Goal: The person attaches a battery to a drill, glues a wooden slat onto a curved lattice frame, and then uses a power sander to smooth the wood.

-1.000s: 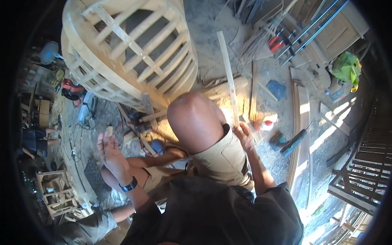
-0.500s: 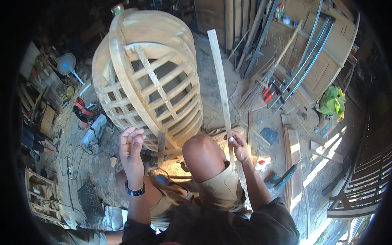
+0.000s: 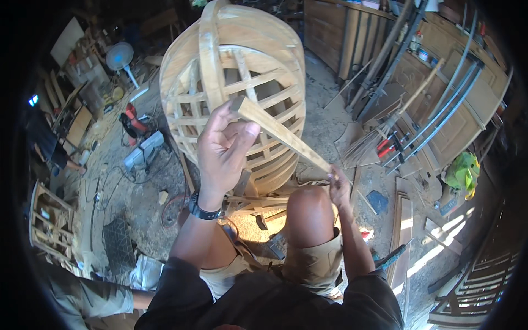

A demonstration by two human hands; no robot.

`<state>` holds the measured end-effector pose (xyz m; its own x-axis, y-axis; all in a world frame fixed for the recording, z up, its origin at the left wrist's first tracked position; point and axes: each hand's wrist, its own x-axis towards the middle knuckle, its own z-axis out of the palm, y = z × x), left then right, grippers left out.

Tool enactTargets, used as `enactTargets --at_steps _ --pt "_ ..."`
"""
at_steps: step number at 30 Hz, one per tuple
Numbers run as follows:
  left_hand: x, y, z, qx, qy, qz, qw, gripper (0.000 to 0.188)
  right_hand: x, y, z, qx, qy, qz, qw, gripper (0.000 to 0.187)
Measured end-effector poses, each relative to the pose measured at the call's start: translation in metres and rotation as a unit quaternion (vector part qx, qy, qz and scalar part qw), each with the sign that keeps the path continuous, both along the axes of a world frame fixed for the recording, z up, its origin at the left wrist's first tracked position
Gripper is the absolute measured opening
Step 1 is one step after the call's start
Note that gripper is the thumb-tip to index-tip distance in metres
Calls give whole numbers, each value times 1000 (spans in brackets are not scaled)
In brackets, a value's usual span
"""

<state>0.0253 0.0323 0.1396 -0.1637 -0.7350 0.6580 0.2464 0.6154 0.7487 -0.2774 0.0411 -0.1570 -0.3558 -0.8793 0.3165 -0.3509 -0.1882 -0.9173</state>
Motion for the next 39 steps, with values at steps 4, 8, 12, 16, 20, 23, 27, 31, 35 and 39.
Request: enactTargets --at_steps 4,8,12,16,20,23,27,31,35,39 --pt "11 0 -16 33 45 34 998 49 -51 -17 14 -113 213 -120 963 24" --pt "19 -2 -47 77 120 35 989 46 -48 -37 83 -221 270 -290 891 42" --pt "14 -1 -90 88 196 -17 977 36 -93 -57 120 -202 -529 207 798 45" --pt "12 -2 -125 133 251 -68 957 35 -70 -64 195 -236 -490 169 822 44" --pt "-14 1 -183 199 230 -28 952 33 -91 -83 260 -312 -425 186 829 16" --pt "-32 9 -230 370 189 -64 907 39 -77 -97 305 -345 -306 180 869 19" --pt "-57 -1 -294 533 187 -76 822 37 28 -98 332 -353 -158 106 916 32" --pt "-74 -42 -349 545 334 -82 765 32 91 -101 327 -335 -71 172 924 51" --pt "-72 -66 -360 536 416 -51 733 30 125 -117 289 -342 -7 218 914 49" --pt "-71 -79 -362 558 424 -33 713 29 136 -129 277 -328 1 215 920 49"
